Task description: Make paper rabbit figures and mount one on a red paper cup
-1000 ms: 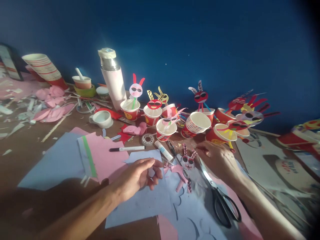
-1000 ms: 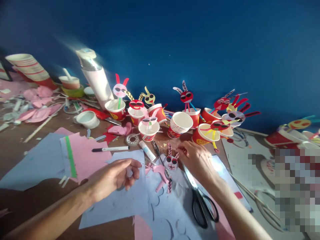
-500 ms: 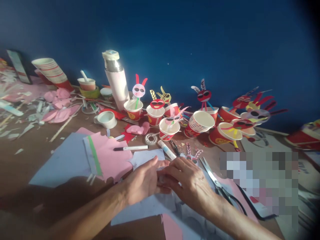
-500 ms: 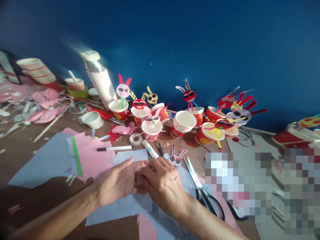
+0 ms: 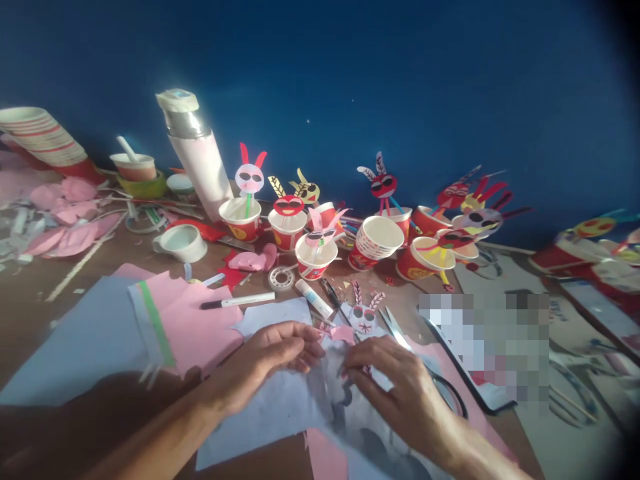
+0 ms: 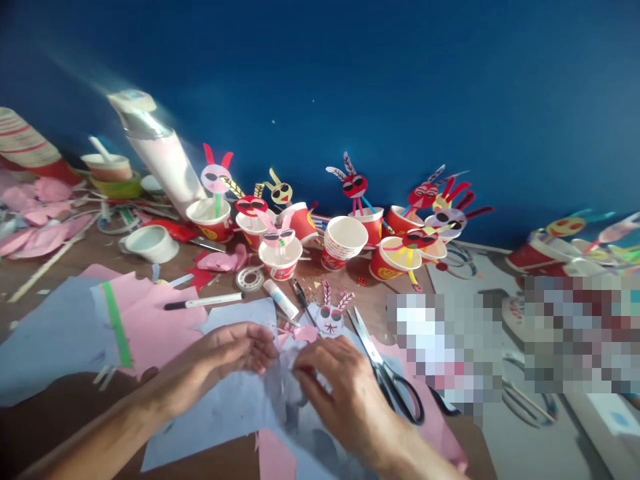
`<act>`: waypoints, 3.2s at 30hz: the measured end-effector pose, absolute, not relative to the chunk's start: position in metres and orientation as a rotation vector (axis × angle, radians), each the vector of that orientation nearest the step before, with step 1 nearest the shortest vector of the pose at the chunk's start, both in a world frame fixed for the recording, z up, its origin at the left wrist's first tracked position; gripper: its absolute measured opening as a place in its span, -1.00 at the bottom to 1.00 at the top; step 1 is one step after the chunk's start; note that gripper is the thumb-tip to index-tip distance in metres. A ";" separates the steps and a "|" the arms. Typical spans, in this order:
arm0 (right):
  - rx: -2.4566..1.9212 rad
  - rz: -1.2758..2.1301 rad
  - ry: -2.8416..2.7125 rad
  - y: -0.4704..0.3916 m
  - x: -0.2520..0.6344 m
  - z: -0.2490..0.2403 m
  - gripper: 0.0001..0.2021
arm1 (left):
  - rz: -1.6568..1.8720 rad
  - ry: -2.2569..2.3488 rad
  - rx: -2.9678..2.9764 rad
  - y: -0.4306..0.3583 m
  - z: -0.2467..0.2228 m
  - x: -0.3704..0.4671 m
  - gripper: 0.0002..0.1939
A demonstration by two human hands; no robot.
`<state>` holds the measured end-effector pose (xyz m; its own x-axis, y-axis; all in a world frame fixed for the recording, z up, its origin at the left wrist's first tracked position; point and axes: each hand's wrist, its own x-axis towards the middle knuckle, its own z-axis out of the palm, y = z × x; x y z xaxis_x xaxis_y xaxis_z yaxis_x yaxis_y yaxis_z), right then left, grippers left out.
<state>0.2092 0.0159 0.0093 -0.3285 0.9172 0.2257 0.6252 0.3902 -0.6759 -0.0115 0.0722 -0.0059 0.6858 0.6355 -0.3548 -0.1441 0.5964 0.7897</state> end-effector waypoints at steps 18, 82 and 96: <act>-1.716 0.560 -2.007 0.005 0.269 -0.024 -0.83 | 0.305 1.094 1.836 0.075 0.021 0.007 -0.80; -1.727 0.089 -2.193 0.002 0.268 -0.039 -0.79 | 0.441 0.976 1.250 0.075 -0.013 0.006 -0.83; -1.602 0.116 -2.218 -0.006 0.261 -0.050 -0.84 | 0.253 0.875 2.280 0.037 -0.015 0.015 -0.82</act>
<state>0.2606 -0.0057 -0.0498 -0.2630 0.9263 0.2697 0.8930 0.3395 -0.2954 0.0152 0.0371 -0.0146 0.7560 0.6521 -0.0564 0.5217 -0.5482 0.6537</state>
